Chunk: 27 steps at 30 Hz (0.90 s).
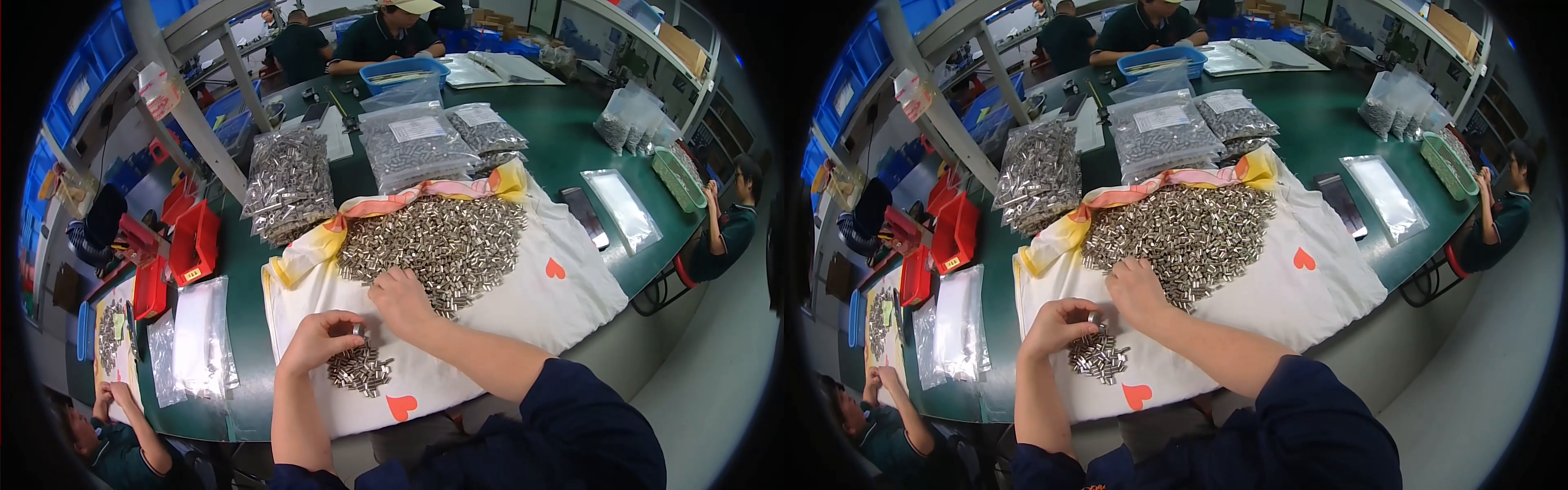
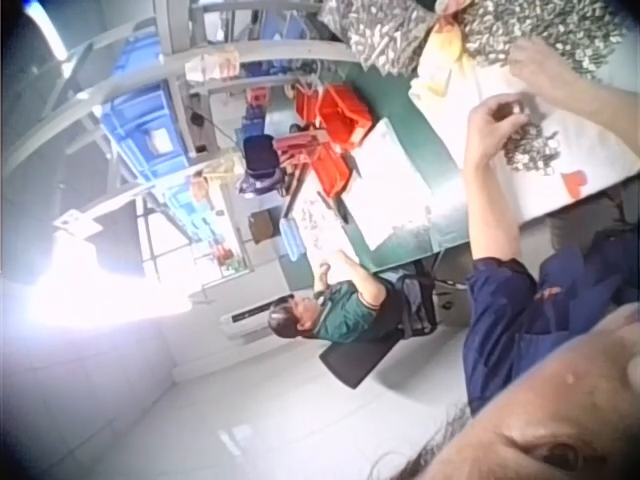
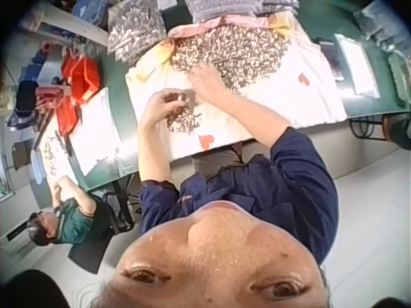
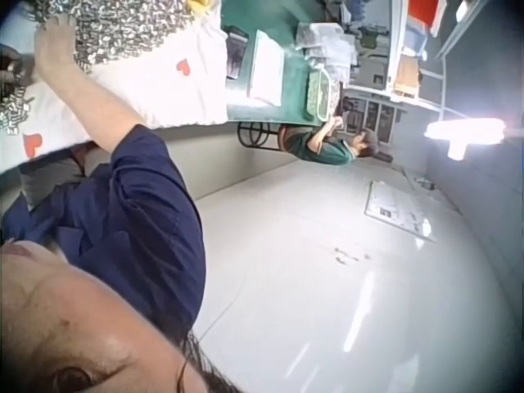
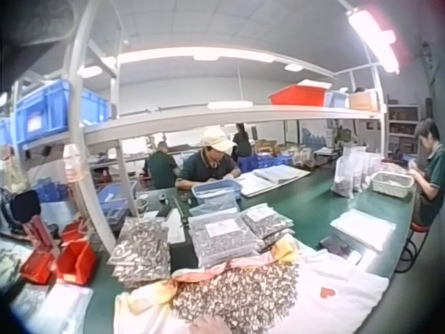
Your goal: Manually sorting and inspecting small metal hardware components on a workbench in a factory setting.
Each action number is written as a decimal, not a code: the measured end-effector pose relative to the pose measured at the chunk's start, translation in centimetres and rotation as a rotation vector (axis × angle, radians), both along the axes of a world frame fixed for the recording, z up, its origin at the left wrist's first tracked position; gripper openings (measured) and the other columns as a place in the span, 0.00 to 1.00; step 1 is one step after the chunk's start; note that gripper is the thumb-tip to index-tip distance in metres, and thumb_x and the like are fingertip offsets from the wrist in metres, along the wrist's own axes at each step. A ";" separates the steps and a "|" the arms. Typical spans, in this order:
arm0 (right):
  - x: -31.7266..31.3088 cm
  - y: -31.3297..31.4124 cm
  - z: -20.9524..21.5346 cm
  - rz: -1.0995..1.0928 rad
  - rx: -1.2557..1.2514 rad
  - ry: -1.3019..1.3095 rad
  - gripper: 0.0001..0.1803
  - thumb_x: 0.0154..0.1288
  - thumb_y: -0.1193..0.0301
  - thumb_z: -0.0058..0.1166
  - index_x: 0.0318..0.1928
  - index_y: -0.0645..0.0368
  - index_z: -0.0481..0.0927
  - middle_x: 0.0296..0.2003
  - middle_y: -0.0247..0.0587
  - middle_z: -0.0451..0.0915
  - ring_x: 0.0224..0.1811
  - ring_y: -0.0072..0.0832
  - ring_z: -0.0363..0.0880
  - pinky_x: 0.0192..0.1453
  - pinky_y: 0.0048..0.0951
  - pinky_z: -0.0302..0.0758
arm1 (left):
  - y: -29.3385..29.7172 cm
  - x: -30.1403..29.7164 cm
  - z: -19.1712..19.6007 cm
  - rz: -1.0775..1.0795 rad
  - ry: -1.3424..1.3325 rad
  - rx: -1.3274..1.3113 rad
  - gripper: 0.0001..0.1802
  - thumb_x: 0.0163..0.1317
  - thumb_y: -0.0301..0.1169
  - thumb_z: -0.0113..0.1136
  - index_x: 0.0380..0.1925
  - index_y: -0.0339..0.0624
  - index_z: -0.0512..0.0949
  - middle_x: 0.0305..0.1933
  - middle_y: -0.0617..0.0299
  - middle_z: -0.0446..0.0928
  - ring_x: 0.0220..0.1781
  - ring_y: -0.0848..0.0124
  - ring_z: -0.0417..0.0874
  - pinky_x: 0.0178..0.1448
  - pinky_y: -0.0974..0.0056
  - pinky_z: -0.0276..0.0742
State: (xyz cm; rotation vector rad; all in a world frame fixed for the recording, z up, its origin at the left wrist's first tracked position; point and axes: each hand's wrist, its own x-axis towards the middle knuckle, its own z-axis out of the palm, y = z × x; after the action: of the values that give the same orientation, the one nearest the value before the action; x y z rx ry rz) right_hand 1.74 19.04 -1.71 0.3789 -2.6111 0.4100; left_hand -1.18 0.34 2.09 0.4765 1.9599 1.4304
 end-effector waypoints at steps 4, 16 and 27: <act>0.2 -0.4 0.3 0.100 -0.348 -0.045 0.02 0.51 0.74 0.51 0.26 0.56 0.77 0.30 0.36 0.75 0.39 0.34 0.71 0.45 0.33 0.67 | 0.0 -0.3 -0.2 0.083 -0.070 0.077 0.17 0.50 0.18 0.63 0.42 0.32 0.75 0.34 0.64 0.78 0.33 0.80 0.77 0.38 0.74 0.74; 1.0 -0.7 1.9 0.224 -0.838 -0.322 0.07 0.53 0.72 0.55 0.33 0.60 0.79 0.29 0.40 0.78 0.31 0.32 0.76 0.37 0.29 0.73 | 0.5 -0.4 -1.3 0.272 -0.030 0.293 0.18 0.50 0.17 0.61 0.44 0.30 0.73 0.37 0.60 0.77 0.37 0.76 0.78 0.44 0.73 0.74; 0.9 -0.6 2.1 0.184 -0.894 -0.445 0.07 0.52 0.74 0.57 0.33 0.61 0.80 0.29 0.37 0.78 0.29 0.23 0.75 0.35 0.24 0.73 | 0.4 -0.9 -1.7 0.170 -0.089 0.386 0.18 0.52 0.18 0.60 0.45 0.29 0.73 0.39 0.58 0.78 0.39 0.74 0.79 0.45 0.72 0.75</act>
State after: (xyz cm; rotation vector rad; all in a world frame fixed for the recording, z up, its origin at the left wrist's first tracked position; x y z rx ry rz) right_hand 2.66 18.39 0.35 0.2206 -2.4540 1.7918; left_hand -2.12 0.73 0.42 0.4125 1.6895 1.9185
